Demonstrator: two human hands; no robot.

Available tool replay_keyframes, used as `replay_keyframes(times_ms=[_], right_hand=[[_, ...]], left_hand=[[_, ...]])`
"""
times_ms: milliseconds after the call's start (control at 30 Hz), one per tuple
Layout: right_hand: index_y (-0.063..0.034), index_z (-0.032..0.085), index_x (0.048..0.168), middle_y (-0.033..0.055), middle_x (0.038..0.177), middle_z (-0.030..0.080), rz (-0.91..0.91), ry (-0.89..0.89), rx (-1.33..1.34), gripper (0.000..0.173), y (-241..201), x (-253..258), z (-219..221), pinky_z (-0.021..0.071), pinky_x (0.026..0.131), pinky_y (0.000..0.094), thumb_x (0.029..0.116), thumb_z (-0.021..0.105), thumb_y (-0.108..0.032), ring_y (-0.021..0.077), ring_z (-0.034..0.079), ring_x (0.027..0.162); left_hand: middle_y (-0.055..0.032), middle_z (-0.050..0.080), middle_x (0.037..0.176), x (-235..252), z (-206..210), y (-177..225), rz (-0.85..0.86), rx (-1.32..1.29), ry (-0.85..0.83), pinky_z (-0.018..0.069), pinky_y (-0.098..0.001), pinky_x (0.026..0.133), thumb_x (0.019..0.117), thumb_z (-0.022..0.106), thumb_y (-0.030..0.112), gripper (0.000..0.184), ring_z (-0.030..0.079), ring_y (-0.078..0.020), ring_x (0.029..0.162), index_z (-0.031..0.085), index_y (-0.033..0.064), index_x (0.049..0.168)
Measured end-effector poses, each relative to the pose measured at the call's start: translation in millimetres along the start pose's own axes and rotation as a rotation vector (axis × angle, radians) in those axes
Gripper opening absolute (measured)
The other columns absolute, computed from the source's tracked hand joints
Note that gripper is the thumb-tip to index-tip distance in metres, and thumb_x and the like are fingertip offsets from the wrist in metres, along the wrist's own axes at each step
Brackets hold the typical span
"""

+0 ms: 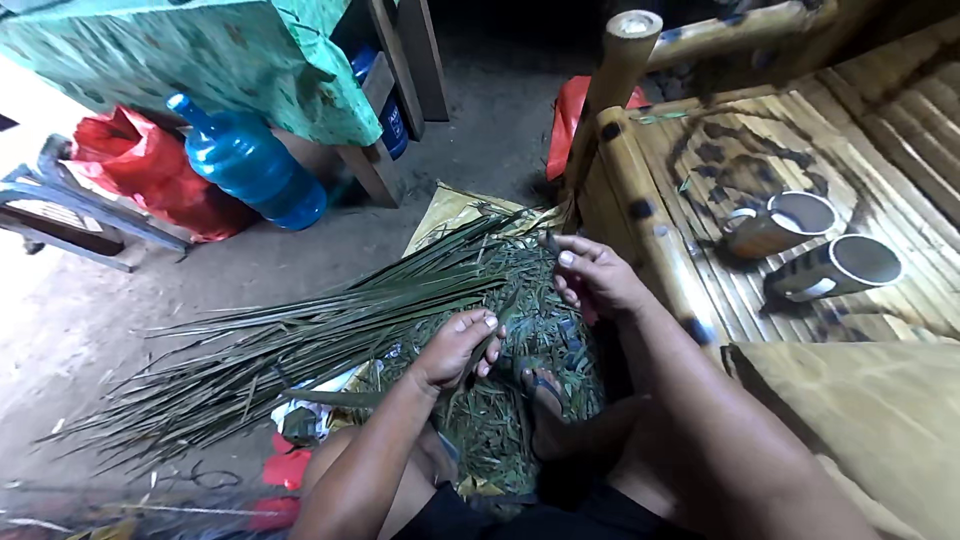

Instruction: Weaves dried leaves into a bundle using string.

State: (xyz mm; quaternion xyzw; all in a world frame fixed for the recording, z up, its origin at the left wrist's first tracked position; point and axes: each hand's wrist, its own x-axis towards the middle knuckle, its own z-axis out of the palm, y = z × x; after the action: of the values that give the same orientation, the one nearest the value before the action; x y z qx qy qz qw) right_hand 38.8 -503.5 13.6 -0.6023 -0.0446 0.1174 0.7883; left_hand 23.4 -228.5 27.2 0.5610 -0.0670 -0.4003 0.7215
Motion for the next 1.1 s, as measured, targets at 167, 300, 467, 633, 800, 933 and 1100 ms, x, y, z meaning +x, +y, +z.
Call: replay_keyframes(times_ms=[167, 300, 467, 633, 800, 933, 1100], right_hand=[[-0.0040, 0.066, 0.119, 0.0040, 0.074, 0.066, 0.064, -0.237, -0.054, 0.025, 21.2, -4.3, 35.2, 0.0534, 0.055, 0.0242, 0.1039, 0.055, -0.021, 0.0090, 0.060, 0.057], [-0.0051, 0.067, 0.101, 0.0039, 0.069, 0.064, 0.027, -0.108, -0.070, 0.023, 21.9, -0.9, 36.2, 0.0520, 0.053, 0.0239, 0.1052, 0.053, -0.023, 0.0091, 0.059, 0.055], [-0.0056, 0.065, 0.109, 0.0060, 0.072, 0.065, -0.014, 0.086, -0.024, 0.021, 13.6, 2.2, 23.7, 0.0531, 0.050, 0.0239, 0.1069, 0.051, -0.020, 0.0104, 0.059, 0.053], [-0.0064, 0.065, 0.109, 0.0055, 0.071, 0.065, -0.019, 0.036, 0.016, 0.020, 13.7, 0.1, 24.4, 0.0546, 0.051, 0.0249, 0.1053, 0.053, -0.021, 0.0110, 0.060, 0.053], [-0.0048, 0.065, 0.102, 0.0024, 0.072, 0.066, 0.057, -0.322, -0.030, 0.022, 27.3, -2.8, 35.0, 0.0545, 0.055, 0.0252, 0.1040, 0.055, -0.024, 0.0092, 0.062, 0.057], [-0.0041, 0.068, 0.099, 0.0000, 0.072, 0.066, 0.056, -0.427, -0.052, 0.021, 29.0, -2.3, 34.9, 0.0540, 0.056, 0.0227, 0.1036, 0.057, -0.022, 0.0066, 0.062, 0.058], [-0.0078, 0.068, 0.098, 0.0018, 0.075, 0.068, -0.094, -0.126, -0.090, 0.017, 15.6, 1.6, 10.0, 0.0554, 0.054, 0.0243, 0.1026, 0.058, -0.021, 0.0081, 0.062, 0.058]], left_hand=[[-0.0069, 0.071, 0.080, 6.4, 3.0, -2.9, 0.042, 0.029, 0.053, 0.0597, -0.0260, 0.058, 0.1111, 0.037, 0.016, 0.029, 0.068, -0.0127, 0.061, 0.061, -0.0011, 0.110], [-0.0127, 0.075, 0.096, 8.7, 3.4, -5.6, 0.072, 0.148, 0.088, 0.0643, -0.0339, 0.072, 0.1116, 0.038, 0.015, 0.028, 0.075, -0.0202, 0.076, 0.059, -0.0034, 0.118], [-0.0110, 0.076, 0.095, 10.9, -0.9, -12.0, 0.102, 0.340, 0.135, 0.0646, -0.0347, 0.079, 0.1100, 0.044, 0.013, 0.026, 0.076, -0.0196, 0.083, 0.062, -0.0044, 0.117], [-0.0042, 0.068, 0.078, 7.2, 0.9, -7.1, 0.054, 0.241, 0.131, 0.0594, -0.0249, 0.061, 0.1109, 0.040, 0.014, 0.027, 0.067, -0.0113, 0.063, 0.062, -0.0014, 0.110], [-0.0016, 0.063, 0.076, 5.1, 0.7, -3.6, 0.033, 0.033, 0.140, 0.0476, -0.0163, 0.050, 0.1100, 0.041, 0.015, 0.026, 0.056, -0.0042, 0.056, 0.064, 0.0026, 0.105], [0.0002, 0.060, 0.073, 3.3, -1.5, -3.9, 0.043, -0.020, 0.076, 0.0436, -0.0156, 0.048, 0.1085, 0.041, 0.014, 0.026, 0.051, -0.0026, 0.053, 0.064, 0.0042, 0.102], [0.0020, 0.060, 0.069, -1.6, 1.3, 1.3, 0.018, 0.028, 0.048, 0.0440, -0.0148, 0.048, 0.1088, 0.042, 0.016, 0.025, 0.052, -0.0019, 0.052, 0.063, 0.0047, 0.100]])
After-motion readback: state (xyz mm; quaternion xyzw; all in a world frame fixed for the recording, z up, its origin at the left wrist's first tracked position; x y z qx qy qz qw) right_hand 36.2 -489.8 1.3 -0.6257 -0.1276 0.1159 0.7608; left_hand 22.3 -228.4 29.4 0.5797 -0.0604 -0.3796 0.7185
